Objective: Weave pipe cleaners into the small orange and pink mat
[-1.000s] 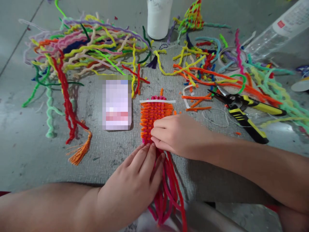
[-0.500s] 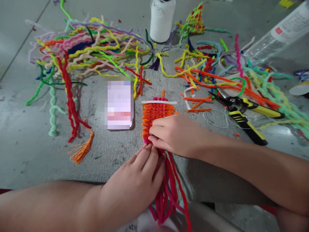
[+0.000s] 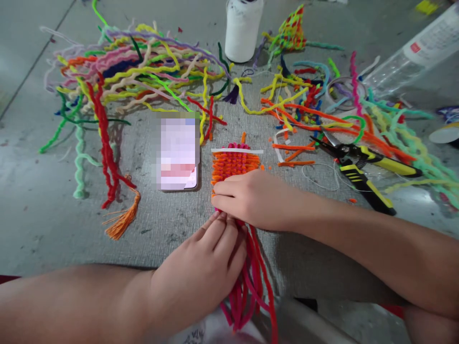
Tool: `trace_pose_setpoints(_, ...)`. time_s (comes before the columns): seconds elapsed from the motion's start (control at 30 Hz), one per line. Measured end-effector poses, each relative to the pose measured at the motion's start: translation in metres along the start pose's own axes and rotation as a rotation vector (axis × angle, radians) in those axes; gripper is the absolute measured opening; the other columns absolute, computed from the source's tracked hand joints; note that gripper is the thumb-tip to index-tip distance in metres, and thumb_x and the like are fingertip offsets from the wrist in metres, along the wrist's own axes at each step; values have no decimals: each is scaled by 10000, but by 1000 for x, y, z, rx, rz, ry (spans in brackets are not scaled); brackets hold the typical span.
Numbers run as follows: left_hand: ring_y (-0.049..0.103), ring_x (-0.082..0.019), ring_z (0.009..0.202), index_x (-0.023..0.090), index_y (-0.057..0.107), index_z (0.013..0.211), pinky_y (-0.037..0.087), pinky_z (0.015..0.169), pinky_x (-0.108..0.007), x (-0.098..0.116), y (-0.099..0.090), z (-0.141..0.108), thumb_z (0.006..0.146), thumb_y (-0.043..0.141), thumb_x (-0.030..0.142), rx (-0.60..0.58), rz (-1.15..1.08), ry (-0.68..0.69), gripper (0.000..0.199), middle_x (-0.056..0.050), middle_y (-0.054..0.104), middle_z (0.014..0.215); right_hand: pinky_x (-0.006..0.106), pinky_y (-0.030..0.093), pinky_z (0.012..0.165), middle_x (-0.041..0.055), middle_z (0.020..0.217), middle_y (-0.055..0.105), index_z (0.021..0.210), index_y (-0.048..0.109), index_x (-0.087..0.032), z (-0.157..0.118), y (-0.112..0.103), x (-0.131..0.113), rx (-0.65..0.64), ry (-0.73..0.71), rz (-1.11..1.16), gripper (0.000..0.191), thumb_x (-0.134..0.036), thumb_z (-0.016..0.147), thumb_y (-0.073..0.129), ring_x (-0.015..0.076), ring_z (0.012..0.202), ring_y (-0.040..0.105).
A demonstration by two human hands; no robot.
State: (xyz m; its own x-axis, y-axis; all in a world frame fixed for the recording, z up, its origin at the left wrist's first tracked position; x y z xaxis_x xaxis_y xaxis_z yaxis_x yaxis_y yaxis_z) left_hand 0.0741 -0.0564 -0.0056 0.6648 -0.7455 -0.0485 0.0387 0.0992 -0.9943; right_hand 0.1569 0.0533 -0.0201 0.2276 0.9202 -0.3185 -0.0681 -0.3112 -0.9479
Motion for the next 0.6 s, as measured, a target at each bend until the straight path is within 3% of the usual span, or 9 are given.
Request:
trace_pose_setpoints(0.2,744,-331,1095,78,708,1219,583,1004,-436,0,1,-2,972,548,186,13,-15,5,314,-186,774,1222,329,214,624,60,982,677,971,681,-150,2,-1,6,-13,45,25,174,-124,1062,535,146,737,472)
trace_pose_setpoints(0.43,746,-333,1086,86,702,1223,588,960,-434,0,1,-1,970,558,187,5,-12,-3,309,-184,774,1216,321,240,639,48,954,657,951,708,-157,-1,-1,6,-16,-34,67,214,-139,1075,535,139,746,484)
trace_pose_setpoints(0.6,745,-328,1081,91,707,1199,580,953,-424,0,0,0,979,537,174,14,-7,-9,290,-184,777,1194,332,214,624,40,925,653,924,711,-164,0,-3,5,-18,23,52,207,-137,1053,551,139,720,469)
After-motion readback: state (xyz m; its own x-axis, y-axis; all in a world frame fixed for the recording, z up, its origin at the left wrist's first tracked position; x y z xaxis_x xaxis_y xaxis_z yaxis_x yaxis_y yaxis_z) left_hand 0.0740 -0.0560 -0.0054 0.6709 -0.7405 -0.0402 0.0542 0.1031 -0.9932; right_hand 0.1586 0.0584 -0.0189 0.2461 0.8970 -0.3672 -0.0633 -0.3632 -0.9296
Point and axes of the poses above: each hand's wrist, its own z-axis towards the middle knuckle, its own y-axis out of the palm, x = y × z, the point moved 5 cm from there along z, towards the middle knuckle
